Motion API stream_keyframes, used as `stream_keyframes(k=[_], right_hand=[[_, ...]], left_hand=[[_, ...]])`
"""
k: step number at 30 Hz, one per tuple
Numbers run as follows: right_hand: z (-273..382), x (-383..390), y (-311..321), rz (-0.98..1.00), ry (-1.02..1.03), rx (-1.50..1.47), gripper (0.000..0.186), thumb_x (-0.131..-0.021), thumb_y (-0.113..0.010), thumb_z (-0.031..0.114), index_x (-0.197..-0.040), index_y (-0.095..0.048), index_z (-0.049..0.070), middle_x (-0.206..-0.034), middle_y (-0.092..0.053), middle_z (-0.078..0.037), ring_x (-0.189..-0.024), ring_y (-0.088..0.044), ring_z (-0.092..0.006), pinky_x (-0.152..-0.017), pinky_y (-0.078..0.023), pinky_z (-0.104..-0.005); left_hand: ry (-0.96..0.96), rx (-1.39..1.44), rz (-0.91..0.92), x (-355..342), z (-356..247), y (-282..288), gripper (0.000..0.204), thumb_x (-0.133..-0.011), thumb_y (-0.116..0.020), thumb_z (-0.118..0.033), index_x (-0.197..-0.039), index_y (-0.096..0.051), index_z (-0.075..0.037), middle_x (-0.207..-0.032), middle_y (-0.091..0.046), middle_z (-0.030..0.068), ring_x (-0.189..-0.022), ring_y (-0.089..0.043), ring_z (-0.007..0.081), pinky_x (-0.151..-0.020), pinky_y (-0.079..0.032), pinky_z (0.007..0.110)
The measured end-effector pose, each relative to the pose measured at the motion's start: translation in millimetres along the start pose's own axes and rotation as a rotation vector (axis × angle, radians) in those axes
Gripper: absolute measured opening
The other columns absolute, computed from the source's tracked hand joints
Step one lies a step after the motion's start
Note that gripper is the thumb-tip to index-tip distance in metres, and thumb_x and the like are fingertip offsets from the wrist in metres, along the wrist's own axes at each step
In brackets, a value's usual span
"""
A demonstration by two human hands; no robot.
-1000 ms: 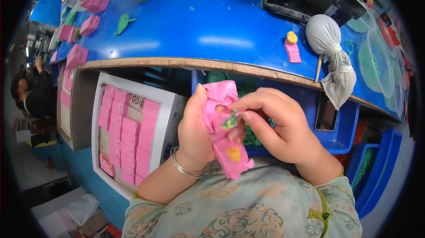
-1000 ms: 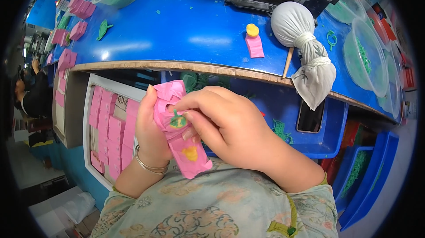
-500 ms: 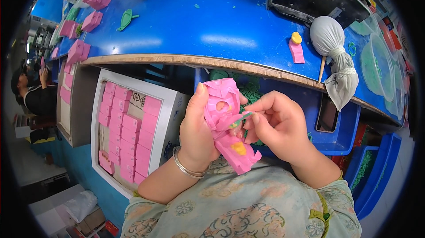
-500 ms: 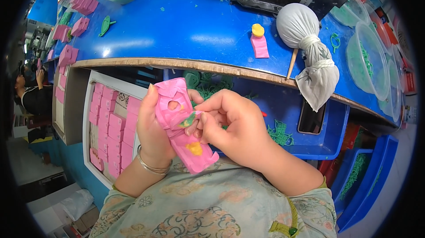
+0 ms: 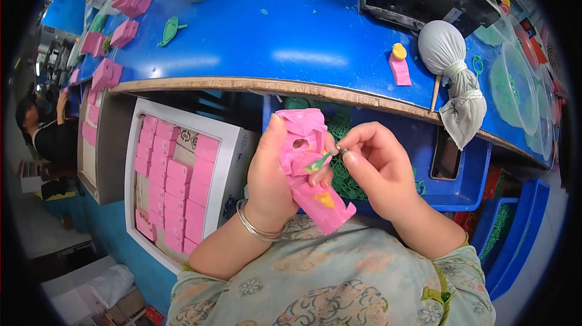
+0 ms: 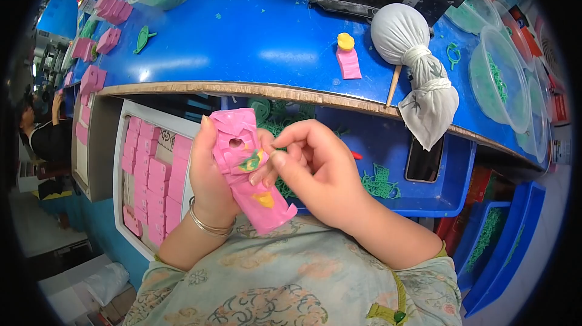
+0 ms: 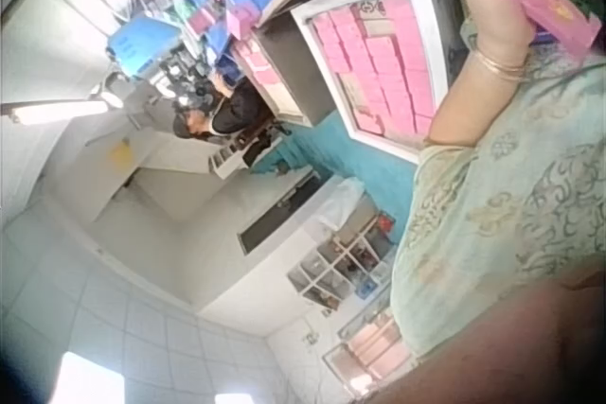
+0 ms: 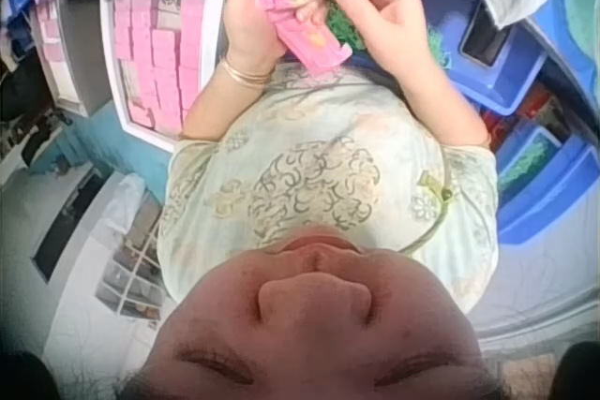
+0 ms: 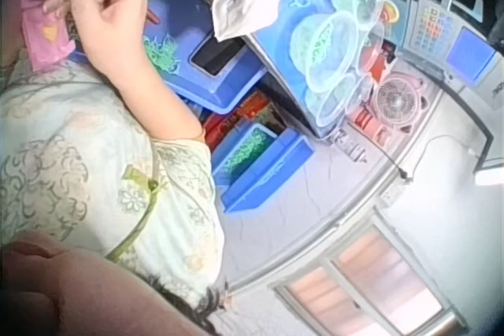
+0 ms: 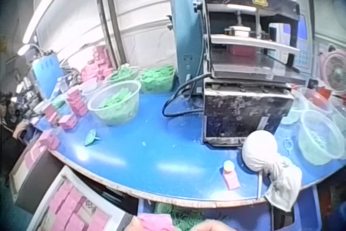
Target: Cleaning excess wax from small jewelry components and placing them into rubber molds for casting preparation.
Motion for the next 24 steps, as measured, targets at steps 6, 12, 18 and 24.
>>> stream_keyframes(k=[6,12,18,24], right_hand=[[24.2,-9.7,-0.8,0.158,0.240,0.814,0.010,-0.075,-0.070,0.008,-0.080,-0.062,0.005,-0.075,-0.045,-0.005,-0.064,-0.042,-0.0145,-0.054,-0.034,-0.0269],[28.1,-11.8,2.0,0.230,0.099,0.751,0.011,-0.073,-0.070,0.005,-0.079,-0.061,0.005,-0.071,-0.046,-0.005,-0.067,-0.047,-0.0172,-0.056,-0.037,-0.0293],[36.6,1.7,-10.5,0.325,0.487,1.024,0.015,-0.066,-0.070,0.004,-0.077,-0.059,0.004,-0.074,-0.049,-0.010,-0.065,-0.051,-0.0274,-0.056,-0.042,-0.0367],[33.5,5.4,-12.3,0.344,0.569,1.093,0.016,-0.066,-0.071,0.006,-0.076,-0.059,0.003,-0.076,-0.050,-0.008,-0.069,-0.050,-0.0265,-0.060,-0.042,-0.0361]], left_hand=[[-0.169,-0.329,-0.129,5.7,4.7,-6.0,0.034,-0.093,-0.051,-0.035,-0.107,-0.044,-0.004,-0.091,-0.056,0.0057,-0.074,-0.054,0.0071,-0.062,-0.046,0.022],[-0.361,-0.801,0.071,8.1,-2.4,-15.8,0.059,-0.069,-0.078,-0.014,-0.113,-0.040,-0.003,-0.104,-0.052,0.0084,-0.094,-0.054,0.0138,-0.077,-0.048,0.028],[-0.332,-1.093,0.000,8.6,-0.5,-3.3,0.059,-0.060,-0.079,-0.007,-0.110,-0.048,-0.005,-0.103,-0.053,0.0099,-0.094,-0.056,0.0211,-0.080,-0.047,0.031],[-0.287,-1.155,0.003,5.0,3.2,4.2,0.058,-0.068,-0.078,-0.012,-0.114,-0.045,-0.002,-0.103,-0.053,0.0050,-0.094,-0.053,0.0111,-0.082,-0.045,0.025]])
Point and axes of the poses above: each hand's wrist, its own x-axis away from the middle knuckle, its own y-axis out of the back of the hand, z = x × y, the point moved 3 cm from there along -x, towards the middle knuckle
